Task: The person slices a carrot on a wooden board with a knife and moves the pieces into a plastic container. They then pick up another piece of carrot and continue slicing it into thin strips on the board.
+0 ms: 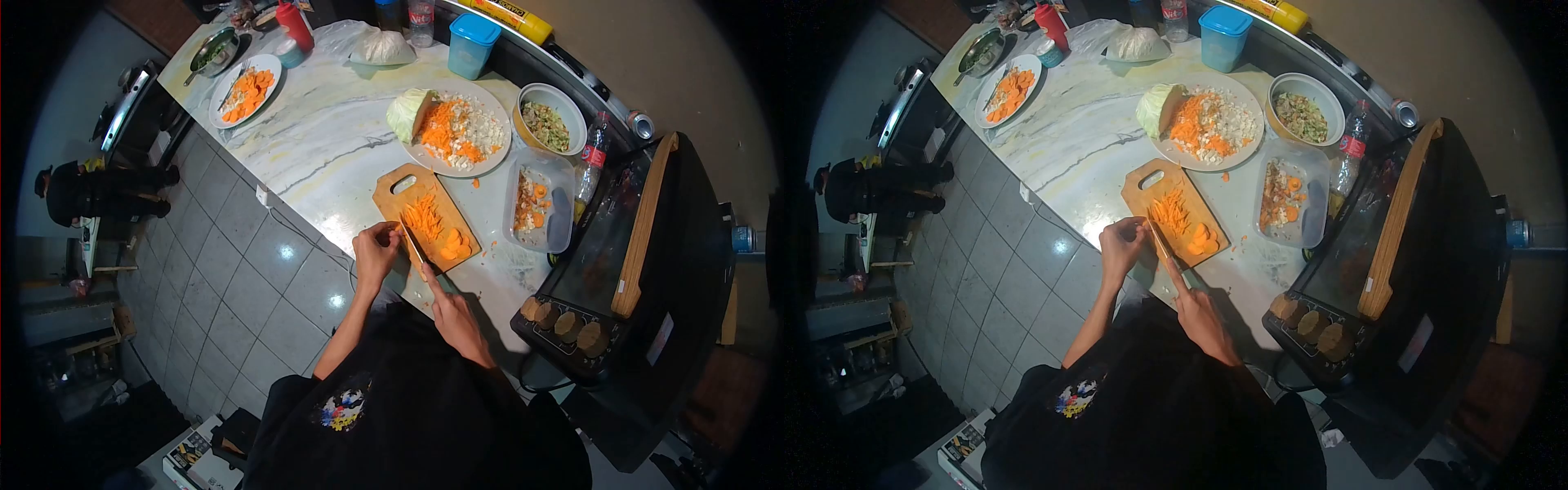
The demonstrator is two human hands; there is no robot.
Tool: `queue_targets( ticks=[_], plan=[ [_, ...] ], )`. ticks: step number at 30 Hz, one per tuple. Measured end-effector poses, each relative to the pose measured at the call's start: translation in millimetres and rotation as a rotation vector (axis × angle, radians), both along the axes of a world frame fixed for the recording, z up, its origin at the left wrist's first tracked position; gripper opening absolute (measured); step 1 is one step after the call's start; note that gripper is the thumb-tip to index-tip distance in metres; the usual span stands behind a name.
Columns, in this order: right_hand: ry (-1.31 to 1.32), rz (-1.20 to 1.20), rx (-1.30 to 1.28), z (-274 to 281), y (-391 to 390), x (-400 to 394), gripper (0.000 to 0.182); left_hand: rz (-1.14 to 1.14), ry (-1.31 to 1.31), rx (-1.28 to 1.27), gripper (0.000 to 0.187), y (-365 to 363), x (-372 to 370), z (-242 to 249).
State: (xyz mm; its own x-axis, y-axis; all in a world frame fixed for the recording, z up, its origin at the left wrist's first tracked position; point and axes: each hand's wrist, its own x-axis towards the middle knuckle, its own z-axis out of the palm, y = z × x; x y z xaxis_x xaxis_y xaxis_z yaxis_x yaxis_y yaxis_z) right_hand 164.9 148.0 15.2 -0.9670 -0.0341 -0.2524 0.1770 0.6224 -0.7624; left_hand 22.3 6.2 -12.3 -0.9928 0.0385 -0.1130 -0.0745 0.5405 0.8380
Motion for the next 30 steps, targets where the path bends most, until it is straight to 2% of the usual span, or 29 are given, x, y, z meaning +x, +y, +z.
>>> queue_targets(
  ticks=[10,18,22,24,30],
  plan=[
    [-0.01,-0.03,0.023,4.4,-3.1,9.5,0.076,-0.005,0.007,-0.006,0.019,0.1,0.7,0.5],
    [0.035,-0.019,-0.109,-1.6,-6.3,-12.0,0.076,0.0,-0.02,0.008,0.017,-3.3,4.4,-2.0],
    [0.04,-0.02,-0.057,-0.7,-7.4,-24.0,0.072,-0.009,0.002,-0.016,0.018,-4.3,6.2,1.2],
    [-0.072,-0.052,-0.007,6.3,-3.8,-25.5,0.072,-0.004,-0.008,-0.006,0.018,-4.4,6.3,1.2],
    [-0.004,-0.088,-0.049,4.8,2.0,-17.8,0.072,-0.008,0.053,-0.02,0.017,-3.4,4.3,-2.9]
  ],
)
